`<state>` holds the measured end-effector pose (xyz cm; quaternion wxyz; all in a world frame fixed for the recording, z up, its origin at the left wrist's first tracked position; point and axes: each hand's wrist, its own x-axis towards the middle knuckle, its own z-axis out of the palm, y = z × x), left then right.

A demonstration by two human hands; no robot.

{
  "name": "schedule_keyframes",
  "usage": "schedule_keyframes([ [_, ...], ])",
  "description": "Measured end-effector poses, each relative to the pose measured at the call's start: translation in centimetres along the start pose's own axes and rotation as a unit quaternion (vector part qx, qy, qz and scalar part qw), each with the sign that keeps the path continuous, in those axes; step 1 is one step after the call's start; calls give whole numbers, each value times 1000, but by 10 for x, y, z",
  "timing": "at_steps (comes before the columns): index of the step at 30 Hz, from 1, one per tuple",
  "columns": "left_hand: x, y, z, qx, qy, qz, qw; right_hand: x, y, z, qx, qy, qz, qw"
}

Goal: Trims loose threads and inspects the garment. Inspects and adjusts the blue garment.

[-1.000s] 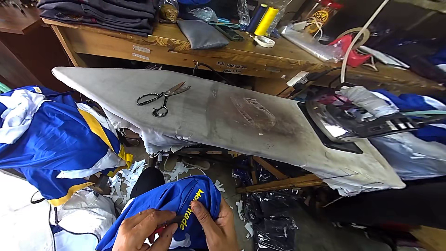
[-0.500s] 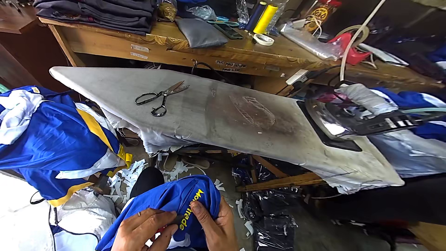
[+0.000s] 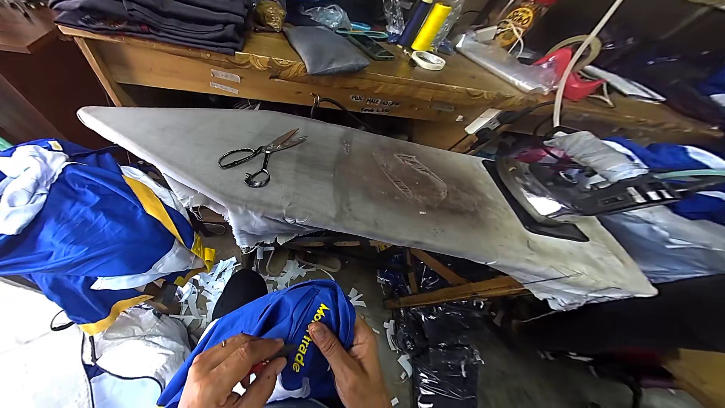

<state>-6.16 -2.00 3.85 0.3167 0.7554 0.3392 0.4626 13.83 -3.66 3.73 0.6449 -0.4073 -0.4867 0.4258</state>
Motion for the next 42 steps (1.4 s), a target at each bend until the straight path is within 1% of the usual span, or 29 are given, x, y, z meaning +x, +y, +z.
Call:
schedule_keyframes([
  [2,0,-1,-3,-10,6,-19,1000,2,2,-2,10,-7,12,1000],
  [4,-1,-5,-7,-24,-13,-27,999,4,4,-5,21,-8,30,999],
  [8,-1,-5,-9,-9,-53,4,999,6,6,-6,38,-5,56,998],
  [12,1,-6,-7,12,-47,35,998,7,4,-5,35,-10,73,997],
  [20,8,-8,-7,14,-70,79,994,12,-5,-4,85,-33,160,983],
  [30,8,-14,-9,1,-80,81,994,17,-10,-4,21,-56,149,987],
  [36,8,-16,-7,-28,-74,51,996,19,-11,-1,36,-55,163,984],
  [42,9,-19,-6,-46,-73,48,995,23,-8,-1,64,-60,190,978],
])
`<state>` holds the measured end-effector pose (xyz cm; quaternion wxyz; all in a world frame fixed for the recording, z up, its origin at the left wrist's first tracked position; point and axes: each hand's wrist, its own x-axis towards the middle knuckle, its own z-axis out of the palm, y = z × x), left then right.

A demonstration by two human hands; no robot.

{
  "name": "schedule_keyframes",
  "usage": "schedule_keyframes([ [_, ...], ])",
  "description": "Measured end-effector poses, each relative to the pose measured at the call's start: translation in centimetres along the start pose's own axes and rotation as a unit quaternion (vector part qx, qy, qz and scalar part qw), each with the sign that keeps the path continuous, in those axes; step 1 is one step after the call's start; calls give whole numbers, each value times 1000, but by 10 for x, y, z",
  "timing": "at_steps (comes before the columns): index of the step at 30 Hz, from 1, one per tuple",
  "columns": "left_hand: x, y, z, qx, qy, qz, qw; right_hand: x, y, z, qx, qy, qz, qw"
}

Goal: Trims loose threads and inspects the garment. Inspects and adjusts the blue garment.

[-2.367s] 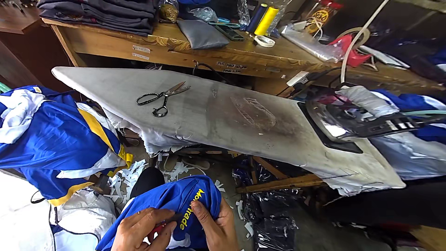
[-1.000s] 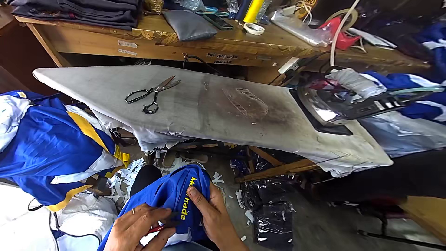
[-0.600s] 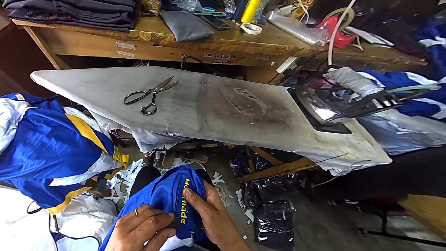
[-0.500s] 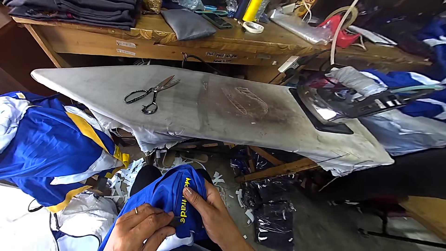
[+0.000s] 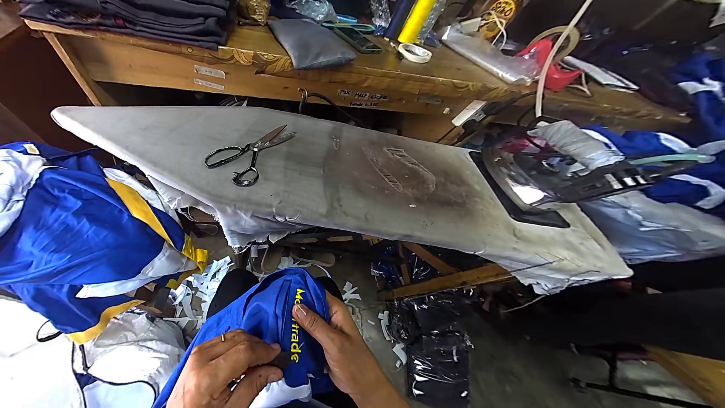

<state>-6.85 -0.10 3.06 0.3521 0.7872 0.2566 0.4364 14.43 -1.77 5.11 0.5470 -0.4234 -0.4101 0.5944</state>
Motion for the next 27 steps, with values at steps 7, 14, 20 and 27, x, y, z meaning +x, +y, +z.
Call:
schedule_keyframes([
  [7,0,0,0,6,-12,-4,1000,-1,-1,-1,-27,1,-12,1000],
  [14,0,1,0,-11,-18,-16,1000,-4,0,-2,-59,1,-59,996],
  [20,-3,1,1,-42,10,-55,998,-3,-2,-3,-57,2,-60,997],
  [27,-3,13,10,-72,39,-176,981,-5,1,-3,-56,10,-96,994],
])
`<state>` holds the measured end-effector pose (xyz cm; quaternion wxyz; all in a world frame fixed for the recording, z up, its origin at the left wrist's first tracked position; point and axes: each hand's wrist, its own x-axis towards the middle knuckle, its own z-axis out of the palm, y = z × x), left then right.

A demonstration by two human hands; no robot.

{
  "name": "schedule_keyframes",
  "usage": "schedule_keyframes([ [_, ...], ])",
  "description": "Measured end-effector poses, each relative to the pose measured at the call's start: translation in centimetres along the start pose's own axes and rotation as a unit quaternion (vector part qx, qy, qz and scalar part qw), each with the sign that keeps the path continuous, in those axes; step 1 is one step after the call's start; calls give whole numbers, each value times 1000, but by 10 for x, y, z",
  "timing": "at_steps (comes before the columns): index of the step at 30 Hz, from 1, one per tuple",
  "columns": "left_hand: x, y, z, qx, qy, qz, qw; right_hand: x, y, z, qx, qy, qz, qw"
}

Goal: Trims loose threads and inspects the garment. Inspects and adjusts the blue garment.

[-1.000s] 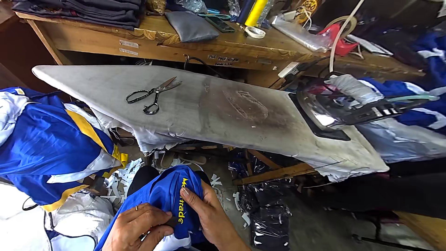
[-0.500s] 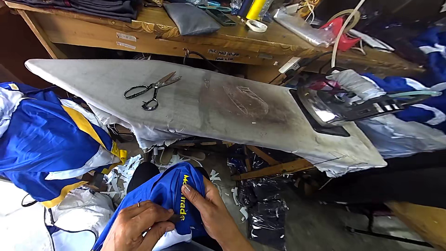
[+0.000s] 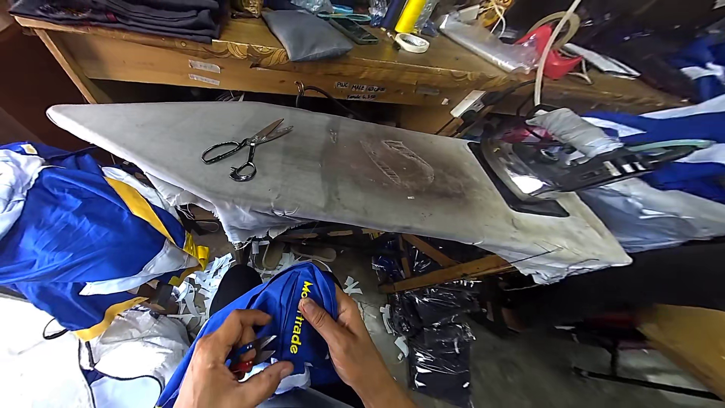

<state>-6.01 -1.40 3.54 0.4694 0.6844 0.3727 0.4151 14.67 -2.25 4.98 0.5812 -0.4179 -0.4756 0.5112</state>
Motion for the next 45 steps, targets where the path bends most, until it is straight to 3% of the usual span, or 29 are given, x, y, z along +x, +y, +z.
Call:
schedule_keyframes([
  [3,1,3,5,-53,-23,-23,998,-1,3,0,14,-3,-13,1000],
  [8,6,-2,6,-144,-21,-25,989,1,6,-24,44,-140,-18,989],
  [10,8,-6,9,-158,-14,-27,987,0,12,-27,46,-142,-11,989],
  [14,8,-4,7,-40,24,-32,998,-5,12,-17,64,-85,4,994],
  [16,5,4,-3,76,26,-5,997,-6,11,-16,61,-68,4,996],
  [19,2,14,-15,148,-9,63,987,-5,6,-16,27,-59,-1,998],
  [29,-4,12,-15,157,-48,99,981,-4,-4,-16,-22,-79,-38,996],
  [45,-4,15,-22,157,-81,117,977,-2,-3,-17,4,-114,-37,993],
])
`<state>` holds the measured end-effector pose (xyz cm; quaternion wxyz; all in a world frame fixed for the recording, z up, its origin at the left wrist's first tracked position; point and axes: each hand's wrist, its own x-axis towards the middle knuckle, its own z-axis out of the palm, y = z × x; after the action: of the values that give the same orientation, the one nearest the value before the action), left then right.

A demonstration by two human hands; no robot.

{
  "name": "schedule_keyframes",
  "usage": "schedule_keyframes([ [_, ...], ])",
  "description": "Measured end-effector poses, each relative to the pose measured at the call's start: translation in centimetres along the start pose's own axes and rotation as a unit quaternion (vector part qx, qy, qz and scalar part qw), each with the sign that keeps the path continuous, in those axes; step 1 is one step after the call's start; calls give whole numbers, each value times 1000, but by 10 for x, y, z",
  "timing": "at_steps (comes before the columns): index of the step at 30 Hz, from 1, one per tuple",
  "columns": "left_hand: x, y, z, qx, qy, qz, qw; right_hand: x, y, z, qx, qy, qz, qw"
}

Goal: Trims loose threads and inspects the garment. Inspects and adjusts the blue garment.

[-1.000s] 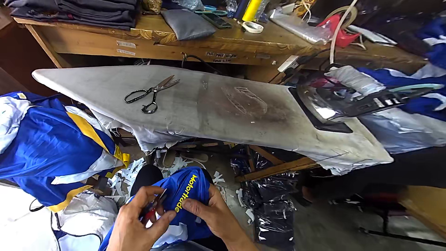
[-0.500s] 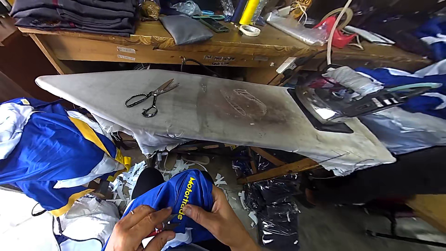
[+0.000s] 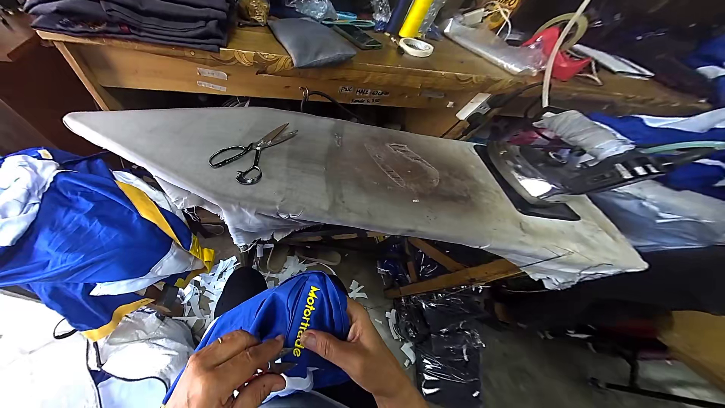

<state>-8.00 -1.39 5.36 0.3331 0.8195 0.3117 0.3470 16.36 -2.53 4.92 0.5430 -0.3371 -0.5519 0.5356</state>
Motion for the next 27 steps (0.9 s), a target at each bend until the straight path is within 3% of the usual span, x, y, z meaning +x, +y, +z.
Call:
schedule_keyframes([
  [27,0,10,-1,32,4,-10,999,2,0,-1,-11,-13,-2,1000],
])
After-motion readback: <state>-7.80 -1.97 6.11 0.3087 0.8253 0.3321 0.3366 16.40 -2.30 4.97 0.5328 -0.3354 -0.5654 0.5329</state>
